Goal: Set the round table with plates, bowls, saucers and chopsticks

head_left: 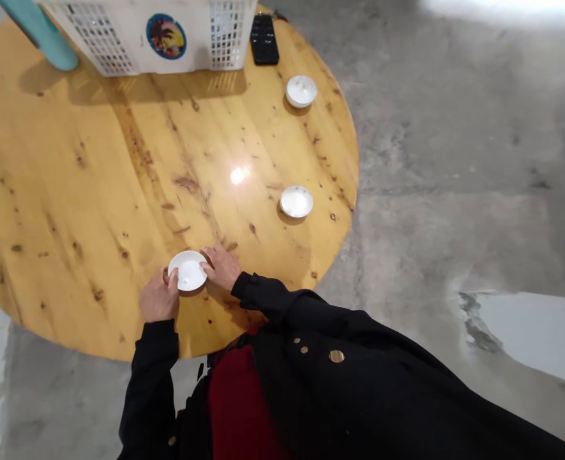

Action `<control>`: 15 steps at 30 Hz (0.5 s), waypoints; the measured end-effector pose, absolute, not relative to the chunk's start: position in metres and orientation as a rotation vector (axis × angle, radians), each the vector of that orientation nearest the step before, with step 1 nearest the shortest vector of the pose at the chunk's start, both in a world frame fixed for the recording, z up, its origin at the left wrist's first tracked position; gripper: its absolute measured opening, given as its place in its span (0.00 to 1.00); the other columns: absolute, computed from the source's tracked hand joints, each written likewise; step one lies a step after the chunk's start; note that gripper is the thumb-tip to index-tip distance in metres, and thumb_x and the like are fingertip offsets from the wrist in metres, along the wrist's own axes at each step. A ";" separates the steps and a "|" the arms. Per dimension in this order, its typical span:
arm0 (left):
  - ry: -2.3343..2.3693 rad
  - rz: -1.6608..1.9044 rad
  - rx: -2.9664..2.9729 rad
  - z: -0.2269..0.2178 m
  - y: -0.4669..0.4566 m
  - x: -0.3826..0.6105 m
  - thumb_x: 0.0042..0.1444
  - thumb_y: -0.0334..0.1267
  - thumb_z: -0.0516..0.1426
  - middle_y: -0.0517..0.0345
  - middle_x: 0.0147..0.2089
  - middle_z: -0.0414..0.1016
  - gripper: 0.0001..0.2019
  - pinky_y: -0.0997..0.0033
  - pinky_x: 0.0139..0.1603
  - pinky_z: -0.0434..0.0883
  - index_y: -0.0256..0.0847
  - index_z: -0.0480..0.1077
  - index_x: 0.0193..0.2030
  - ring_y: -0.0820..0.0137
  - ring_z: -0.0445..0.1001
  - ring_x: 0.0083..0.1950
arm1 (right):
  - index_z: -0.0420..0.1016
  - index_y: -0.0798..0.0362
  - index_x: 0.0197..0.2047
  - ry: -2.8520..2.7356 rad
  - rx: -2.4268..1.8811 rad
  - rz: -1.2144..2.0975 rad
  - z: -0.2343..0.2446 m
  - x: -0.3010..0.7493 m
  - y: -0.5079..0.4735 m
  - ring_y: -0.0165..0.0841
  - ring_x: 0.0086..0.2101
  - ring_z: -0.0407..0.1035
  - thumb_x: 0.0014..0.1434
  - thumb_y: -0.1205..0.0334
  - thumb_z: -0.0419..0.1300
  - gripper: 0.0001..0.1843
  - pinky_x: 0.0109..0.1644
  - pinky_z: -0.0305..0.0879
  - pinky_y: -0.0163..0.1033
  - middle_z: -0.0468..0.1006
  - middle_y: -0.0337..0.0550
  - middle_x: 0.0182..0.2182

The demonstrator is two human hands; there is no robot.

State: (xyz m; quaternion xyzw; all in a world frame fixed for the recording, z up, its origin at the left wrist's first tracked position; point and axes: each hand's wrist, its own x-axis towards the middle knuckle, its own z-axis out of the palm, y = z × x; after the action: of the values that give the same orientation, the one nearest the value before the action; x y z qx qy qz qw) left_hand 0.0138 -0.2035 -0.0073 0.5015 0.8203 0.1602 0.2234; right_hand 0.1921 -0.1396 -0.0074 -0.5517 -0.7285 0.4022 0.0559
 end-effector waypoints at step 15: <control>1.521 0.617 1.419 0.037 -0.085 0.187 0.60 0.43 0.52 0.58 0.29 0.75 0.12 0.72 0.36 0.71 0.39 0.71 0.32 0.69 0.75 0.33 | 0.83 0.53 0.48 -1.433 -1.831 0.814 0.009 0.373 -0.073 0.35 0.35 0.73 0.57 0.60 0.53 0.21 0.49 0.70 0.42 0.80 0.45 0.39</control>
State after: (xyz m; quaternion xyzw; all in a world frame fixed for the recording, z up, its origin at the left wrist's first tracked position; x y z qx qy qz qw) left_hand 0.1866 -0.0850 0.0372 0.5785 0.6198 0.2513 0.4670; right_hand 0.3735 -0.0732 0.0089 -0.7010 -0.5485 0.3118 0.3325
